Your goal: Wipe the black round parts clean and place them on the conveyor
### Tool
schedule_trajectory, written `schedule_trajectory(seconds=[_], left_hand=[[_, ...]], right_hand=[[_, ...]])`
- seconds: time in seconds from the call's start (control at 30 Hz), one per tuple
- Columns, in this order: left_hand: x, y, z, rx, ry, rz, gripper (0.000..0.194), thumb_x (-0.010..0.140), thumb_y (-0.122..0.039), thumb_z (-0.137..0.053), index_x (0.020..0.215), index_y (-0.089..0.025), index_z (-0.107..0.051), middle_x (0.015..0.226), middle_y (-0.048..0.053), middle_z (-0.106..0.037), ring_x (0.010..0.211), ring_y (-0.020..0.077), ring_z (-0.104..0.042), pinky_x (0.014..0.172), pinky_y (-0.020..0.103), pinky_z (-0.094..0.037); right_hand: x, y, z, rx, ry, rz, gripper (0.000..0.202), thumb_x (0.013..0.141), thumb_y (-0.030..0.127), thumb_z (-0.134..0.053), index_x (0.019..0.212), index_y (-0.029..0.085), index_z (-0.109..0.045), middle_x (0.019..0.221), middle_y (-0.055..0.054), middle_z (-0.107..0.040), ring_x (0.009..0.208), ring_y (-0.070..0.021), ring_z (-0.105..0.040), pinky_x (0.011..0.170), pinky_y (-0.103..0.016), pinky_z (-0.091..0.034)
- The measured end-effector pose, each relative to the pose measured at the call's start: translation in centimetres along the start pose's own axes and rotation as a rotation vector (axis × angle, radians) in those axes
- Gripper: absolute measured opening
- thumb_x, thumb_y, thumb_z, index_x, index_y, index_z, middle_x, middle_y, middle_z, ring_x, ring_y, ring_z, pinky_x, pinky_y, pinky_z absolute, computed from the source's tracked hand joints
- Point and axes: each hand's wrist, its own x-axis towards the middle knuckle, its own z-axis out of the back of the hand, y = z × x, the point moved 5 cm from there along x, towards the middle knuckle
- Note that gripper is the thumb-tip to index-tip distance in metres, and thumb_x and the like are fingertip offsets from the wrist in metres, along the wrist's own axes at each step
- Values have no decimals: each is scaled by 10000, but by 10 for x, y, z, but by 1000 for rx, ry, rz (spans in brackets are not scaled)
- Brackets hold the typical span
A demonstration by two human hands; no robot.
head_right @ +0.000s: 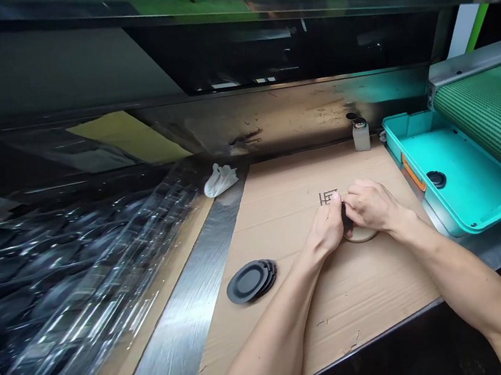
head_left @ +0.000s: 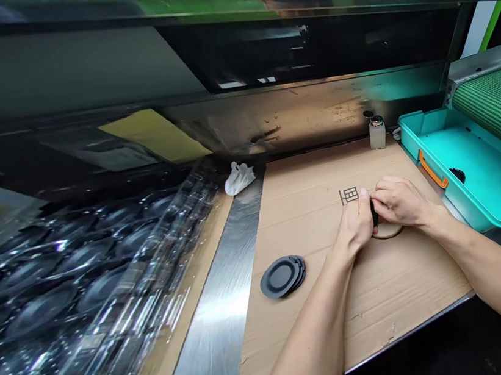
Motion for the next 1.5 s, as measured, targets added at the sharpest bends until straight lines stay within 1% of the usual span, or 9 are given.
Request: schedule_trajectory(seconds=[0.3,0.5,0.7,0.87,0.97,1.1,1.2,1.3,1.5], left_hand=[[2,6,-2,-23,42,-5,748,998,-630,-209,611,-171,-656,459,48,-572,465,168,-556,542,272,-426],[1,4,-2,1,41,-38,757,1003,-620,-188,593,-171,-640,452,49,-572,457,168,-557,533,273,-437],[1,5,-2,-9,19,53,772,989,-641,-197,605,-155,-658,465,60,-590,435,167,-561,492,267,-430],[1,5,-3,-27,39,8,764,991,-640,-212,621,-152,-668,448,44,-567,428,160,-551,488,261,-425],[1,7,-2,-40,27,42,763,989,-641,-215,627,-149,-672,464,48,-580,421,162,-557,477,263,-429],[-1,4,-2,-23,20,8,770,1003,-611,-195,590,-155,-658,470,61,-595,440,161,-571,499,259,-440],[-1,5,-5,-47,14,-9,738,995,-618,-241,597,-155,-655,457,53,-581,416,152,-552,475,251,-427],[2,16,-7,-210,-20,118,689,977,-627,-305,643,-141,-661,464,51,-580,366,141,-517,394,239,-383],[6,33,-1,-1033,-7,586,580,1040,-400,-196,881,-68,-643,594,86,-629,399,100,-520,352,168,-396]], right_hand=[[-1,-8,-2,88,81,-96,211,876,156,-551,685,178,-637,709,-29,-568,713,-160,-435,692,-294,-312],[-2,-6,0,99,-6,-41,233,911,167,-523,705,175,-631,715,-26,-562,694,-156,-414,687,-294,-322],[-2,-10,-5,130,62,-49,228,886,153,-549,676,178,-633,704,-25,-560,724,-159,-449,695,-285,-339],[-2,-10,-3,122,32,-41,234,903,168,-537,693,175,-641,712,-24,-557,709,-155,-443,693,-282,-342],[-2,-12,-5,124,58,-56,239,881,162,-559,651,178,-622,697,-18,-551,698,-151,-442,679,-281,-337],[-2,-9,-3,117,40,-42,223,895,159,-533,711,178,-657,716,-23,-571,715,-156,-453,700,-276,-351],[-2,-10,-4,91,69,-97,219,892,179,-551,707,181,-669,722,-28,-582,738,-162,-469,700,-278,-345],[-4,-14,-7,96,82,-154,243,911,220,-567,694,184,-669,743,-31,-607,772,-160,-496,697,-274,-335],[-10,-34,-15,43,-47,-316,269,963,262,-507,806,178,-708,821,-52,-657,819,-165,-555,747,-274,-362]])
